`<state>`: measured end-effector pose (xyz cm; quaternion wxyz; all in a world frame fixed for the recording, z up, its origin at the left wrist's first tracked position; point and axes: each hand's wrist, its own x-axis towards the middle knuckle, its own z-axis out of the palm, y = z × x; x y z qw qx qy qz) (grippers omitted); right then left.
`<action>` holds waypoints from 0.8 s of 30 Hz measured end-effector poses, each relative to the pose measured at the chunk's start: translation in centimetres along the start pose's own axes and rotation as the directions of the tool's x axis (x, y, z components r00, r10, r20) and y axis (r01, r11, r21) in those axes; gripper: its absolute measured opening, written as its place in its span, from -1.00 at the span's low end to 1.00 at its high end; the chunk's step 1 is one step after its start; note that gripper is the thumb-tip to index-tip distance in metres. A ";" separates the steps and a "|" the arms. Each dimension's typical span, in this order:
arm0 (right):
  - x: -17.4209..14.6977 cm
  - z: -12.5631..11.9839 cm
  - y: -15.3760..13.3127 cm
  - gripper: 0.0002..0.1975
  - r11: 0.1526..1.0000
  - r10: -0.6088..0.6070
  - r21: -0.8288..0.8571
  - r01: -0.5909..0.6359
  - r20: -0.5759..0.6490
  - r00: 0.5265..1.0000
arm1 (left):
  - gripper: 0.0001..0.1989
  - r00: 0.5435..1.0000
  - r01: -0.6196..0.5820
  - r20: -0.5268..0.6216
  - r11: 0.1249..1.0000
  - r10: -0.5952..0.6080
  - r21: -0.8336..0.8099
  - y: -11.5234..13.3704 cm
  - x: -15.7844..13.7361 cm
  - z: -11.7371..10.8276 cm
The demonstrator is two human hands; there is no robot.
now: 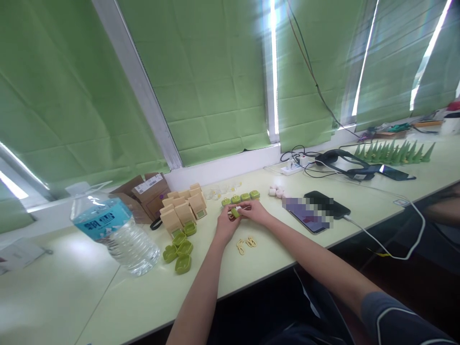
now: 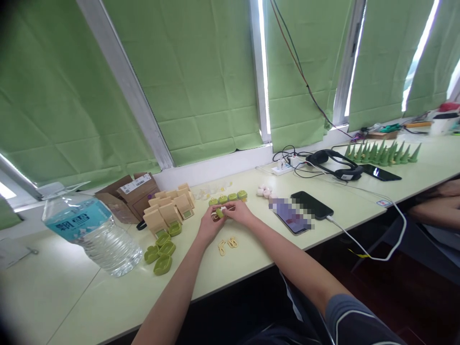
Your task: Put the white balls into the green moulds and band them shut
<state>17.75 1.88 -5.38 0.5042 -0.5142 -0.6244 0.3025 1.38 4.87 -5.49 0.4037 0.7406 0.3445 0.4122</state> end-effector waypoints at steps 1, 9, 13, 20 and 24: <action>0.0 0.1 0.0 -0.67 1.000 -0.002 -0.012 0.002 0.008 1.000 | -0.56 1.000 0.006 -0.001 1.000 -0.006 -0.007 0.0 0.0 -0.1; 0.1 0.1 -0.5 -0.73 0.982 -0.050 -0.185 0.037 -0.064 0.997 | -0.47 0.999 0.024 0.029 0.997 -0.022 -0.070 -0.3 0.3 -0.1; 0.2 -0.1 -0.3 -0.70 0.975 -0.133 -0.189 0.113 -0.095 0.987 | -0.63 0.999 0.041 0.022 0.992 -0.038 -0.120 -0.4 0.8 -0.3; 0.0 0.1 -0.4 -0.67 0.864 -0.370 -0.355 0.357 0.033 0.929 | -0.66 0.998 0.028 -0.063 0.989 -0.019 0.145 0.0 0.5 -0.5; -0.1 0.1 -0.8 -0.69 0.814 -0.392 -0.439 0.379 0.065 0.918 | -0.69 0.998 -0.025 -0.046 0.978 0.035 0.208 0.1 0.3 -0.7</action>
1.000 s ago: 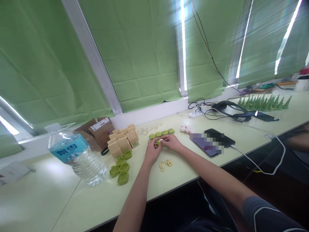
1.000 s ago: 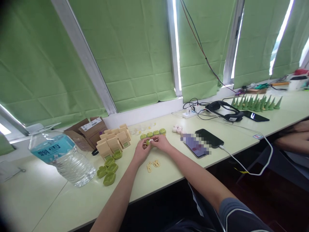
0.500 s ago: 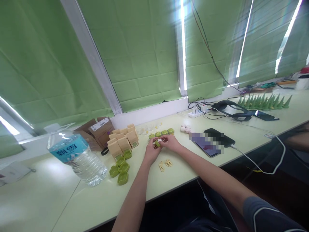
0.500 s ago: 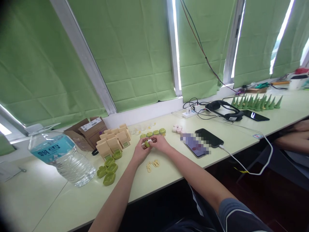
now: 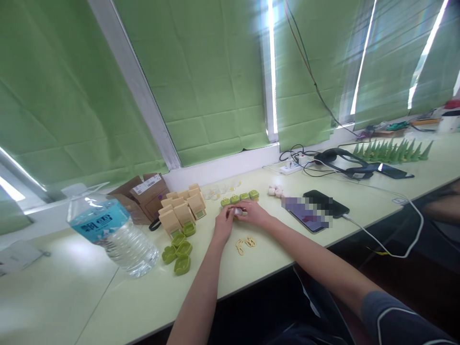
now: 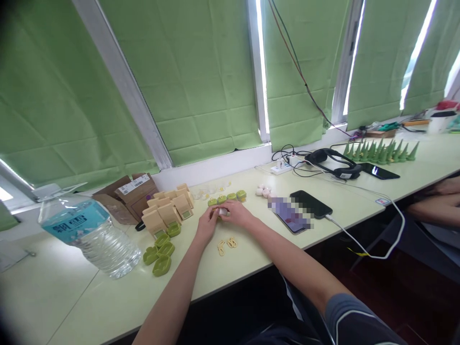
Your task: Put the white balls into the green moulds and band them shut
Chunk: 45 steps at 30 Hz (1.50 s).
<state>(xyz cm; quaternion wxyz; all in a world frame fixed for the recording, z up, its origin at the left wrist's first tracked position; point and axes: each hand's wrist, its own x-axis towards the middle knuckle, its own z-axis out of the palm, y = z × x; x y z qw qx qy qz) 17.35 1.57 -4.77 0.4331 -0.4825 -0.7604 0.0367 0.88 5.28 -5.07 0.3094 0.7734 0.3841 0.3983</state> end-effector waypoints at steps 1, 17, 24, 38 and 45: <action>0.0 0.0 -0.1 -0.70 1.000 0.009 -0.012 -0.009 0.003 1.000 | -0.70 1.000 -0.003 -0.007 1.000 0.003 0.019 0.0 0.0 0.0; -0.1 0.2 0.8 -0.75 0.893 0.336 0.300 -0.334 0.048 0.941 | -0.69 0.994 0.112 0.018 0.981 -0.111 -0.160 -0.8 0.5 0.2; 0.0 0.2 2.0 -0.75 0.808 0.400 0.446 -0.386 0.067 0.914 | -0.48 0.987 0.094 0.150 0.950 -0.051 -0.296 -1.6 0.4 0.5; 0.1 0.4 1.8 -0.76 0.861 0.339 0.392 -0.324 0.034 0.940 | -0.46 0.986 0.139 0.142 0.901 -0.087 -0.411 -1.4 0.3 0.4; 0.0 0.2 1.6 -0.75 0.932 0.251 0.278 -0.232 -0.036 0.967 | -0.40 0.984 0.145 0.153 0.906 -0.090 -0.398 -1.1 0.2 0.4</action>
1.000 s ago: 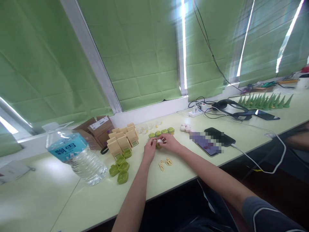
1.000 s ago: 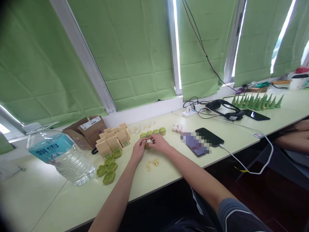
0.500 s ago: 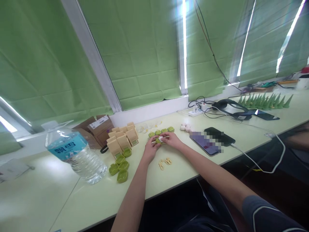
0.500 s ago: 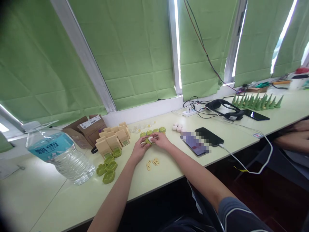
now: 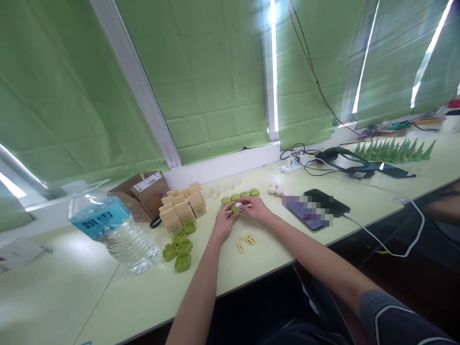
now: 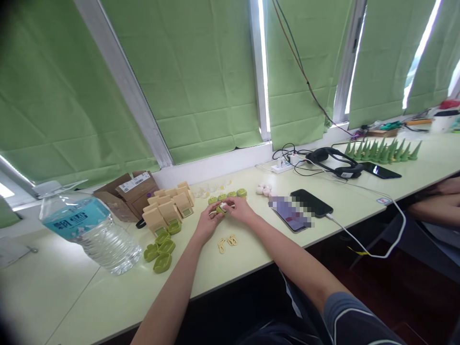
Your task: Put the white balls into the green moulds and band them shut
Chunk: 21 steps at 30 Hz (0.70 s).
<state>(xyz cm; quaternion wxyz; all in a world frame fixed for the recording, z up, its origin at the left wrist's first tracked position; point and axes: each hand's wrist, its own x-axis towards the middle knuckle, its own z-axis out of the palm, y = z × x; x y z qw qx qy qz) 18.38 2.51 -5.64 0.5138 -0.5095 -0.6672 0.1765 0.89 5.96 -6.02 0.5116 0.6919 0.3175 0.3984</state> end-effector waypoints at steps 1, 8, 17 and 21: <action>0.0 0.0 0.0 -0.75 0.999 -0.022 -0.025 0.022 0.001 1.000 | -0.40 1.000 0.004 -0.003 1.000 -0.004 0.006 0.0 0.0 0.0; 0.1 -0.6 -0.2 -0.77 0.999 -0.037 -0.035 0.037 -0.005 0.999 | -0.39 0.999 0.030 -0.027 1.000 -0.030 0.001 0.2 0.0 0.1; 0.2 -1.6 -0.3 -0.74 0.985 0.142 0.102 -0.138 -0.029 0.989 | -0.47 0.999 0.035 -0.026 0.999 -0.036 -0.009 0.5 -0.1 0.1; 0.2 -1.4 -0.4 -0.74 0.989 0.141 0.047 -0.141 0.002 0.990 | -0.48 0.999 0.030 -0.018 1.000 -0.030 -0.004 0.4 -0.1 0.1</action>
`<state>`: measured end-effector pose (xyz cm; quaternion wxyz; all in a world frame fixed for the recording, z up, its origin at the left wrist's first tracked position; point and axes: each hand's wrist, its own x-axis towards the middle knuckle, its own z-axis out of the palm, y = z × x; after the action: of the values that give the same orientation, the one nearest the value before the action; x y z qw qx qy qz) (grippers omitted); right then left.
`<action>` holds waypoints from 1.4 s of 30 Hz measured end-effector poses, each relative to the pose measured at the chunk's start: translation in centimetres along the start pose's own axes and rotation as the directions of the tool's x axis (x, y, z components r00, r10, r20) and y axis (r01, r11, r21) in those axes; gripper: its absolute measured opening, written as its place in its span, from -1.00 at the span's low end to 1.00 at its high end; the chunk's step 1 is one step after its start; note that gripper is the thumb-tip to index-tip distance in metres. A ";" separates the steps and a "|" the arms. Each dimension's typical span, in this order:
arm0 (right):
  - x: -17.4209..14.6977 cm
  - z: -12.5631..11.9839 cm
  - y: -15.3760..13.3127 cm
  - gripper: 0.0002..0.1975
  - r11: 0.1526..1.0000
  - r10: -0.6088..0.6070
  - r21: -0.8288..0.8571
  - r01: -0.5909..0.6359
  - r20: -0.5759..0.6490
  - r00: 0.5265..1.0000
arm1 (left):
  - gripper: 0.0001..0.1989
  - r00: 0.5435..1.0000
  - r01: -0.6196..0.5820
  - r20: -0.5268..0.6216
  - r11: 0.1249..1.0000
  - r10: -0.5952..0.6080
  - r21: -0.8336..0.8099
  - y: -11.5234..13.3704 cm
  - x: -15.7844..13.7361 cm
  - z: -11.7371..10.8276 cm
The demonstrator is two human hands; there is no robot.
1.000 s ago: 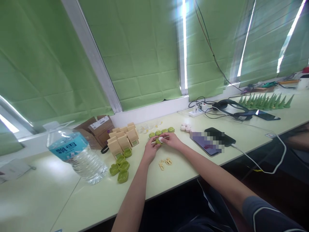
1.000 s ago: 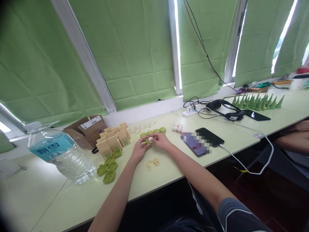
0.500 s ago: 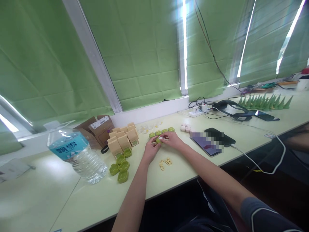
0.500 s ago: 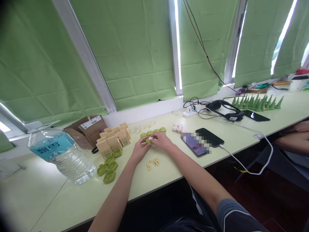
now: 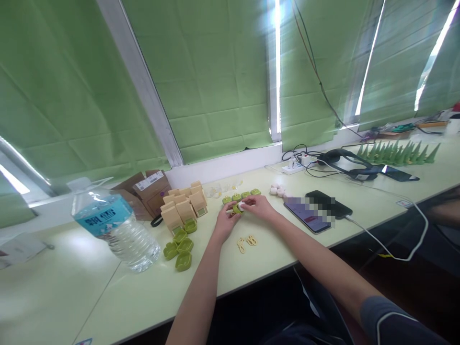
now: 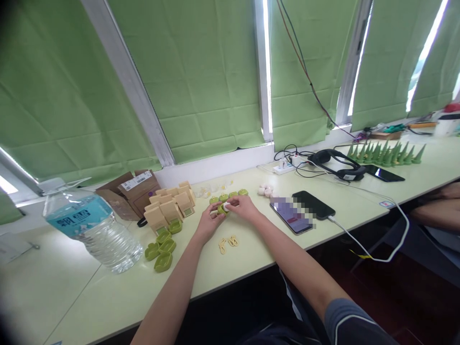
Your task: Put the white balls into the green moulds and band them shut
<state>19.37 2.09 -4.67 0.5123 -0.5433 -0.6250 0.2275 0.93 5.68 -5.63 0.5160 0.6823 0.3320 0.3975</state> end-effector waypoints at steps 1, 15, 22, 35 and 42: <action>0.0 0.0 0.0 -0.74 1.000 -0.004 -0.012 0.004 0.003 1.000 | -0.48 1.000 -0.002 0.002 1.000 0.002 0.001 0.0 0.0 0.0; -0.4 0.7 0.0 -0.71 0.993 -0.114 0.010 0.113 0.027 0.993 | -0.46 0.999 0.017 -0.033 0.999 -0.018 -0.051 0.1 0.3 -0.1; -0.9 1.1 -0.9 -0.75 0.916 -0.373 -0.116 0.384 0.103 0.922 | -0.47 0.999 0.014 -0.046 0.992 -0.009 0.123 -0.6 0.6 -0.5; -0.6 0.8 -0.5 -0.80 0.939 -0.319 -0.087 0.332 0.136 0.938 | -0.36 1.000 -0.001 0.002 0.998 0.001 -0.068 -1.3 0.8 -0.6; -0.3 0.8 -0.4 -0.73 0.925 -0.277 -0.218 0.311 0.172 0.945 | -0.62 0.996 -0.067 -0.040 0.957 0.082 0.284 -0.9 0.8 -0.3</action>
<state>18.42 1.93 -4.75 0.4261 -0.4846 -0.7564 0.1070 0.98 6.66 -6.26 0.3895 0.7504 0.3724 0.3828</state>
